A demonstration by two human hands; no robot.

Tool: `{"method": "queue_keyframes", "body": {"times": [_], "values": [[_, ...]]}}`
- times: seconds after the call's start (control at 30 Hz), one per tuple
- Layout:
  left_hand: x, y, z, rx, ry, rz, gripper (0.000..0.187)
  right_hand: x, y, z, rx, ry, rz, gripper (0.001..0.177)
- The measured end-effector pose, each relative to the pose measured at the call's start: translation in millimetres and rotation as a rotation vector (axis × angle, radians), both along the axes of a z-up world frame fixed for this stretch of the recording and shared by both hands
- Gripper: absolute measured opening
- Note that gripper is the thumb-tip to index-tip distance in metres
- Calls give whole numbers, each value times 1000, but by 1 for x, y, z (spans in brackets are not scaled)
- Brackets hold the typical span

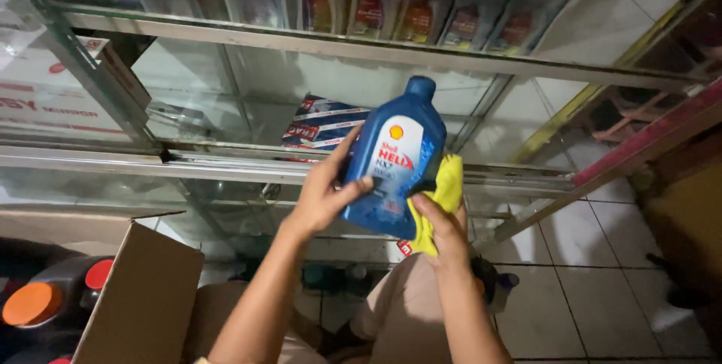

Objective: Cleaning motor oil bottles with a microfiber cloth and organizing them on a display shelf.

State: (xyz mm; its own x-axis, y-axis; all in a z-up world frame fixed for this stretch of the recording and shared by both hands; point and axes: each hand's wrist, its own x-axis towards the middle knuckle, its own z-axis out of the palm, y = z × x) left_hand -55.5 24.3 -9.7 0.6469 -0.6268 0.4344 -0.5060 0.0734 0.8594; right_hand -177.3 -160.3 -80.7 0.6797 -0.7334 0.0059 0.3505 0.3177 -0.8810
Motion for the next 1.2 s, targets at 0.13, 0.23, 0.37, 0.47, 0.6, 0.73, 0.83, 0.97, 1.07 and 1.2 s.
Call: {"method": "queue_keyframes", "body": {"times": [0.13,0.23,0.37,0.47,0.6,0.73,0.83,0.97,1.07,1.2], "values": [[-30,-3,-51,-340,238,-42,119,-21,6,-6,200,-45,10,33],[-62,-13,-63,-519,349,-62,142,-27,4,-20,223,-109,34,29],[-101,-32,-54,-695,436,172,138,-28,39,17,144,-143,3,41],[-100,-16,-19,-620,333,282,122,-41,16,-14,-48,-117,168,41],[-74,-5,-5,-435,127,414,109,-48,-2,-8,48,236,-128,53],[-44,1,14,-314,-360,326,67,-55,-2,30,-45,-269,53,52],[-18,-9,2,-225,-479,307,64,-46,18,70,-45,-227,-151,46],[-6,-16,-3,-271,-463,213,64,-26,9,84,-117,-127,-391,45],[5,-20,-4,-388,-471,104,58,-12,-17,88,-346,-132,-399,43],[15,-27,-20,-247,-402,231,78,37,-82,84,-770,-153,-364,63]]}}
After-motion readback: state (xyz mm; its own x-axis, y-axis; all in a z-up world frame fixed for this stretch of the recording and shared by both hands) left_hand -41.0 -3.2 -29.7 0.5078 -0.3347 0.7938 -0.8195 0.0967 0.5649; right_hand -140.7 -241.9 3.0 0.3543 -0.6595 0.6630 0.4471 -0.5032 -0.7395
